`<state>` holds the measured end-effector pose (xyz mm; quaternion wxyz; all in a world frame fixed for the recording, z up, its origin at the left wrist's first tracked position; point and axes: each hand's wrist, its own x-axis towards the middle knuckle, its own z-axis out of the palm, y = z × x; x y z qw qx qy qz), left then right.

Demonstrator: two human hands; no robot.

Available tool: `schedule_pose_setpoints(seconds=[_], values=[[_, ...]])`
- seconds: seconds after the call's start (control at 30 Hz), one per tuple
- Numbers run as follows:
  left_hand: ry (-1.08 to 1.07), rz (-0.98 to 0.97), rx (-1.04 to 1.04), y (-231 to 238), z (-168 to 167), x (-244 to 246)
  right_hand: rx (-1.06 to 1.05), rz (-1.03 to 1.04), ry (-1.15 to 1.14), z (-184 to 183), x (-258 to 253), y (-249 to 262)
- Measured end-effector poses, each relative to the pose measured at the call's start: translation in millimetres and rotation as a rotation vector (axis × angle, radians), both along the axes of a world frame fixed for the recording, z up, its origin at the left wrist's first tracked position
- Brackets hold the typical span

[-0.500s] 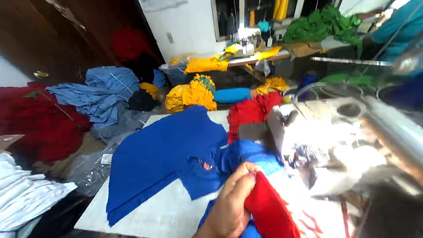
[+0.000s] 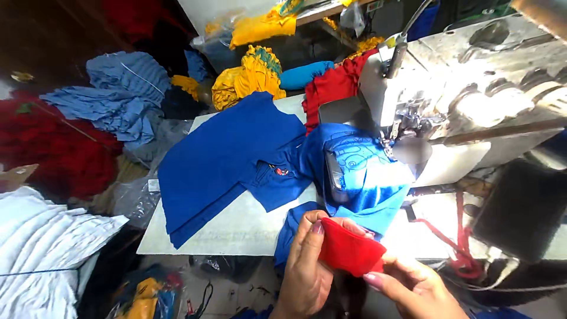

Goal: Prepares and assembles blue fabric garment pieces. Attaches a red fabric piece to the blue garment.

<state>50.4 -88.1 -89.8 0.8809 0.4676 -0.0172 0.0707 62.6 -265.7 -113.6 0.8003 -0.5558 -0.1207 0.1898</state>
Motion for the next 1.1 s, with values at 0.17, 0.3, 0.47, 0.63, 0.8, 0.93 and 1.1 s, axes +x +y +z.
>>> schedule_pose_setpoints(seconds=[0.17, 0.3, 0.47, 0.63, 0.8, 0.93, 1.1], values=[[-0.055, -0.183, 0.458, 41, -15, -1, -0.256, -0.117, -0.353, 20, 10, -16], [-0.241, -0.286, 0.82, 30, -5, 3, -0.44, 0.039, -0.766, 28, 24, -20], [-0.278, -0.283, 0.635, 16, -1, 5, -0.51, 0.033, -0.767, 43, 27, -26], [-0.263, -0.084, 0.601, -1, -1, 5, -0.514, 0.063, -0.717, 40, 27, -31], [-0.343, 0.037, 0.667, 2, -7, 8, -0.538, -0.02, -0.663, 31, 22, -33], [-0.342, 0.162, 0.739, -2, -13, 9, -0.582, -0.131, -0.853, 25, 7, -20], [-0.13, -0.101, 0.552, -1, -24, 8, -0.485, -0.096, -0.678, 21, 17, -30]])
